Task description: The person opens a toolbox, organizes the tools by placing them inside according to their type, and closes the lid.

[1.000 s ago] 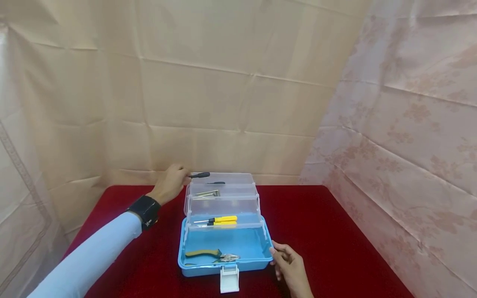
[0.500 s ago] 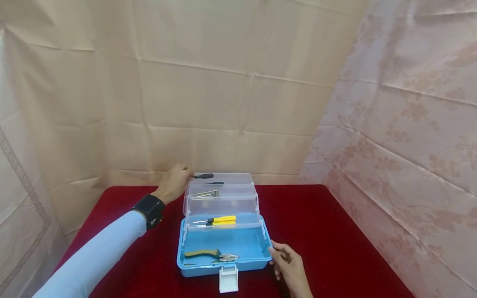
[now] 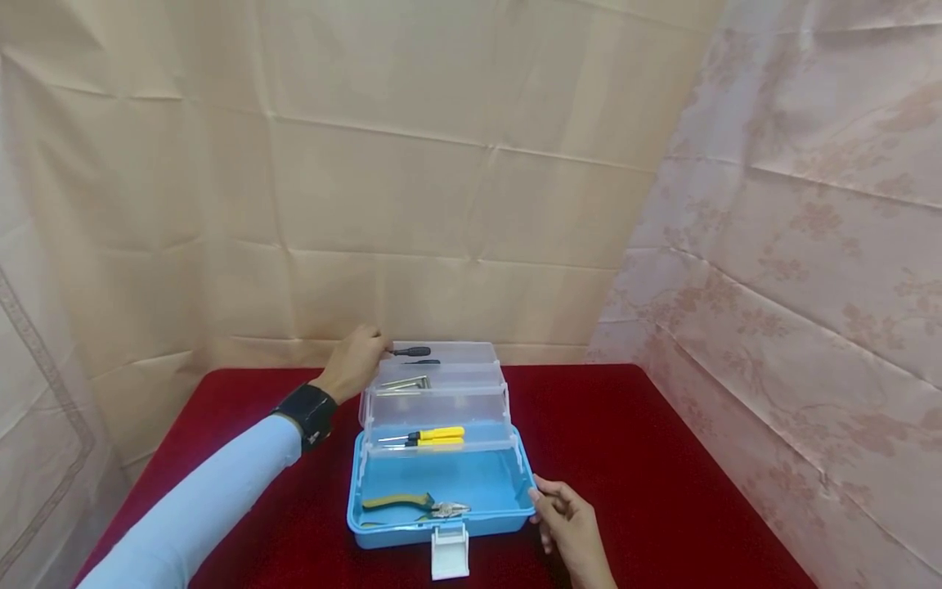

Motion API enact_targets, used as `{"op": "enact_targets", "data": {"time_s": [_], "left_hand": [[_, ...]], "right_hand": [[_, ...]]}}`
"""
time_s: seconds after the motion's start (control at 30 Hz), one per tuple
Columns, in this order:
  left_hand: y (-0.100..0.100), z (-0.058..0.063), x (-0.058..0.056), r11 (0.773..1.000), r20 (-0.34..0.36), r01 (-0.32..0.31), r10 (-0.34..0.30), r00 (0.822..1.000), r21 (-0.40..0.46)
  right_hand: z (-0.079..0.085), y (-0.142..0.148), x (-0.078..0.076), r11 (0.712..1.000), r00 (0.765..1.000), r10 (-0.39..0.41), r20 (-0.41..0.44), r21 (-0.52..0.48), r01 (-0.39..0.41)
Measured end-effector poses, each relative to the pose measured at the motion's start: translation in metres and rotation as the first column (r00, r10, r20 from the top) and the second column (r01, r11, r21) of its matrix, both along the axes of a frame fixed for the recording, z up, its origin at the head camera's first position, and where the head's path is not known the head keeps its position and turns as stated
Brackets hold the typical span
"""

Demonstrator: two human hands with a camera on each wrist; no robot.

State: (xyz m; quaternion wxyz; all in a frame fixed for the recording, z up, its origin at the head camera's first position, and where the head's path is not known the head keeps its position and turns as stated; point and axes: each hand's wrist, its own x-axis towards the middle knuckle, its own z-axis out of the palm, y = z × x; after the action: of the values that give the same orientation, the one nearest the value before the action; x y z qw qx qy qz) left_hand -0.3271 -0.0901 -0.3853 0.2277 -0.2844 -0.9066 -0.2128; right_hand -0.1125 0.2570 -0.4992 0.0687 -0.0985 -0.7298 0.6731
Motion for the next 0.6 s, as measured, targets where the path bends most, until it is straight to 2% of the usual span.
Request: {"op": "enact_targets", "data": {"time_s": [0.23,0.33,0.43,0.6], "left_hand": [[0.001,-0.005,-0.005,0.997,-0.047,-0.024,0.02,0.999,-0.067],[0.001,-0.007,-0.006,0.997,-0.044,-0.027,0.025,0.999,-0.067],[0.001,-0.008,-0.006,1.0,-0.019,-0.015,0.015,1.0,-0.022],[-0.009,-0.009,-0.007,0.993,0.0,0.02,-0.02,1.0,0.12]], "right_hand": [[-0.001,-0.002,-0.004,1.0,1.0,0.013,-0.014,-0.005,-0.013],[-0.001,-0.003,-0.004,1.0,1.0,0.02,-0.01,0.001,-0.02],[-0.001,-0.003,-0.003,1.0,1.0,0.017,-0.001,0.003,-0.017],[0.001,-0.003,-0.003,1.0,1.0,0.004,0.005,0.007,-0.004]]}}
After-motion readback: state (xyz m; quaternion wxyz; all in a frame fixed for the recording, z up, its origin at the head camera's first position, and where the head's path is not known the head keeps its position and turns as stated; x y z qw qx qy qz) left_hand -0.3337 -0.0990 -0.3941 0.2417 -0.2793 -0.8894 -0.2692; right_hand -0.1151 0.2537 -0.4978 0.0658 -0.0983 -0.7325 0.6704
